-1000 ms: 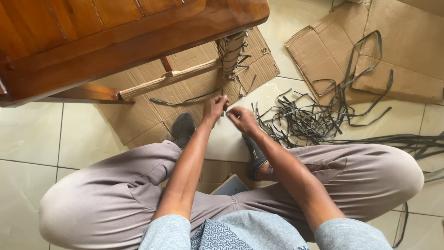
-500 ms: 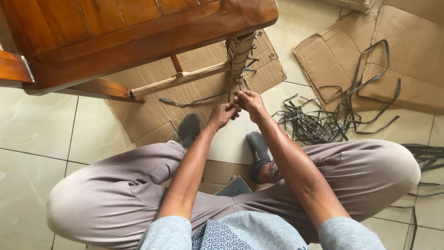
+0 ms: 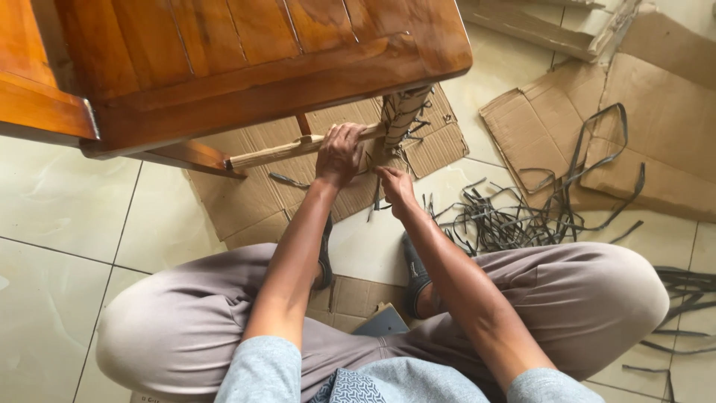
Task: Packaging the legs of a wooden chair with cardboard and plastic straps.
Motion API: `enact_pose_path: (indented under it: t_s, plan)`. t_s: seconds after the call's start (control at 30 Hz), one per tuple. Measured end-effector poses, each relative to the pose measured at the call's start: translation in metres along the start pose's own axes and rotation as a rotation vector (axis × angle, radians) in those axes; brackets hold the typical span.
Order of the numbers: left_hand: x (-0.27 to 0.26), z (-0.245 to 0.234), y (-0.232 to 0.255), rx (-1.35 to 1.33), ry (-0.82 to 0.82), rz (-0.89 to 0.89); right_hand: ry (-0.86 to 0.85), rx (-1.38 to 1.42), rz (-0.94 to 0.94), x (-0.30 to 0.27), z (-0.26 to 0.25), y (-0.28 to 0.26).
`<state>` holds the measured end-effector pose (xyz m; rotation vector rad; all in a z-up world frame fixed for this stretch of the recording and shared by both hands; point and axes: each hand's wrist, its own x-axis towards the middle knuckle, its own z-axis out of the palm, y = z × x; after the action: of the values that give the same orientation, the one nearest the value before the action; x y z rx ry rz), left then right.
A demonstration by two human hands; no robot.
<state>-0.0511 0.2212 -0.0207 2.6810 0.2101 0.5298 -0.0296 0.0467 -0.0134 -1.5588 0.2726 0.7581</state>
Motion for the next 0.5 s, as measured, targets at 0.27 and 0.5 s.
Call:
enact_pose_path:
  t_s: [0.27, 0.5]
  plan:
    - [0.026, 0.016, -0.028, -0.278, -0.202, -0.166, 0.088, 0.181, 0.009, 0.038, 0.028, 0.008]
    - [0.035, 0.048, -0.039, -0.235, -0.349, -0.484, -0.018, 0.378, 0.106, 0.046, 0.050, -0.024]
